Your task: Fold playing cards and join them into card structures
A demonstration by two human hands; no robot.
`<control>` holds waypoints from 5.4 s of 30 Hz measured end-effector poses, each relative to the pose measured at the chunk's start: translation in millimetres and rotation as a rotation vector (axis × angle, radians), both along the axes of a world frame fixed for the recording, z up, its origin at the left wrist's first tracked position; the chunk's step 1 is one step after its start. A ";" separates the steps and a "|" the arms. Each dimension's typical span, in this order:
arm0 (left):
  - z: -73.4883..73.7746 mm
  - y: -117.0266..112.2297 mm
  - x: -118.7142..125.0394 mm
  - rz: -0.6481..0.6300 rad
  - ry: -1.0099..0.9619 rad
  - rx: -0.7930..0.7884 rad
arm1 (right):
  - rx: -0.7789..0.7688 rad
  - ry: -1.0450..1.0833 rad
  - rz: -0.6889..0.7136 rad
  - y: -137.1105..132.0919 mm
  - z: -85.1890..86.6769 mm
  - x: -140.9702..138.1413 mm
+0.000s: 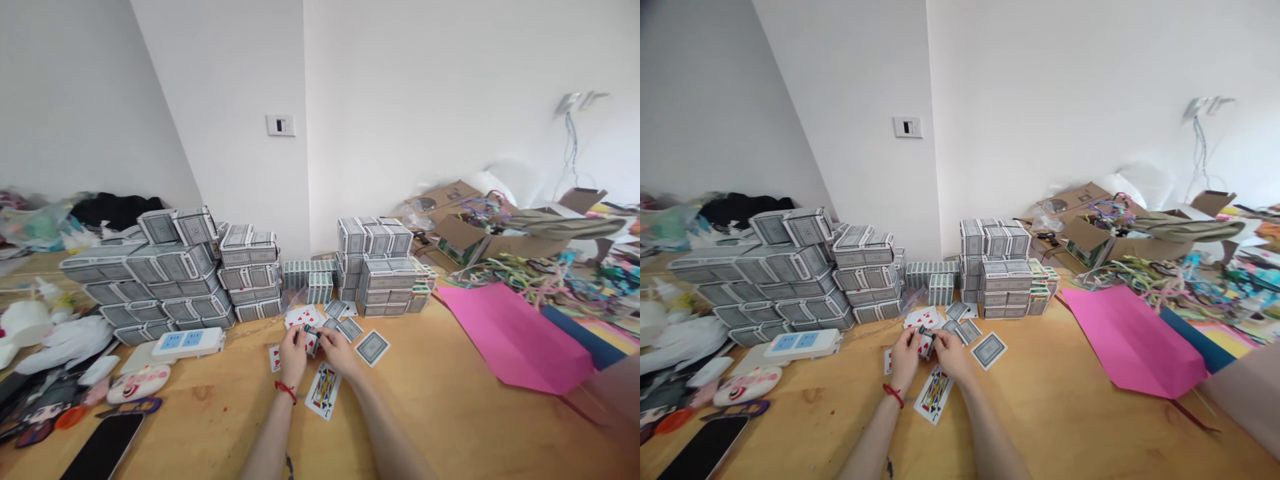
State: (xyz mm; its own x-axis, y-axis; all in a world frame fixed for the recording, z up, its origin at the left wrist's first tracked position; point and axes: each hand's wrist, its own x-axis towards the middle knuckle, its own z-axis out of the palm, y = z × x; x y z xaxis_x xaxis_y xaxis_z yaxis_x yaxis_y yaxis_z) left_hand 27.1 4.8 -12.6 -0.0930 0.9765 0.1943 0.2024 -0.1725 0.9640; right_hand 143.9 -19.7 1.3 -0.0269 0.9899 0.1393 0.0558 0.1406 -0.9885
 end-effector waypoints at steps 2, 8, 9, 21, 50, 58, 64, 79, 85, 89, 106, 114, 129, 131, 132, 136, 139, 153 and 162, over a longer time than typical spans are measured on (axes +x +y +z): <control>-0.2 -0.1 -0.7 0.003 0.002 0.008 | 0.005 0.017 0.009 0.3 -0.4 -1.4; 1.3 -1.6 -3.8 0.007 0.096 0.046 | 0.016 -0.081 -0.098 3.4 -5.7 -3.0; 1.4 -1.9 -4.4 0.004 0.121 0.054 | 0.024 -0.101 -0.123 3.9 -6.5 -3.0; -2.8 -3.0 -1.6 0.049 0.326 0.114 | 0.016 -0.105 -0.187 1.4 -4.9 -7.9; 7.2 -4.7 -2.9 -0.054 -0.011 -0.014 | -0.041 0.075 -0.202 4.0 -11.3 -2.4; 4.8 -1.6 0.6 -0.131 -0.171 -0.081 | -0.056 0.192 -0.172 4.1 -8.7 1.3; 3.8 -0.2 -0.3 -0.144 -0.199 -0.104 | 0.005 0.245 -0.178 5.6 -4.8 0.5; 8.7 1.0 -5.2 -0.218 -0.186 -0.160 | -0.080 0.228 -0.131 5.3 -8.6 6.9; 12.1 0.3 -4.4 -0.261 -0.227 -0.194 | -0.090 0.260 -0.093 3.7 -5.8 9.9; 10.7 1.3 -5.3 -0.275 -0.275 -0.237 | -0.109 0.264 -0.104 3.2 -4.9 9.4; 4.0 -1.9 -4.6 -0.222 -0.374 -0.266 | -0.155 0.329 -0.158 5.4 -7.5 7.0; 4.7 2.7 -6.2 -0.262 -0.381 -0.307 | -0.161 0.346 -0.170 2.3 -5.9 9.8; 3.2 -0.4 -2.4 -0.182 -0.344 -0.213 | -0.118 0.364 -0.190 3.7 -5.0 3.7; 2.1 0.1 -3.6 -0.182 -0.351 -0.214 | -0.095 0.307 -0.142 2.9 -3.4 3.6; 1.9 0.6 -4.2 -0.179 -0.356 -0.213 | -0.086 0.273 -0.129 2.7 -2.9 3.6; 3.8 1.6 -5.7 -0.177 -0.367 -0.222 | -0.111 0.244 -0.146 3.2 -3.7 5.0; 7.6 0.6 -3.6 -0.190 -0.364 -0.230 | -0.135 0.277 -0.157 3.9 -6.2 7.2; 9.0 0.0 -1.4 -0.199 -0.207 -0.216 | -0.033 0.149 -0.222 3.2 -1.0 5.4; 5.3 0.9 -3.6 -0.300 -0.577 -0.312 | -0.035 0.224 -0.365 7.2 -9.6 2.5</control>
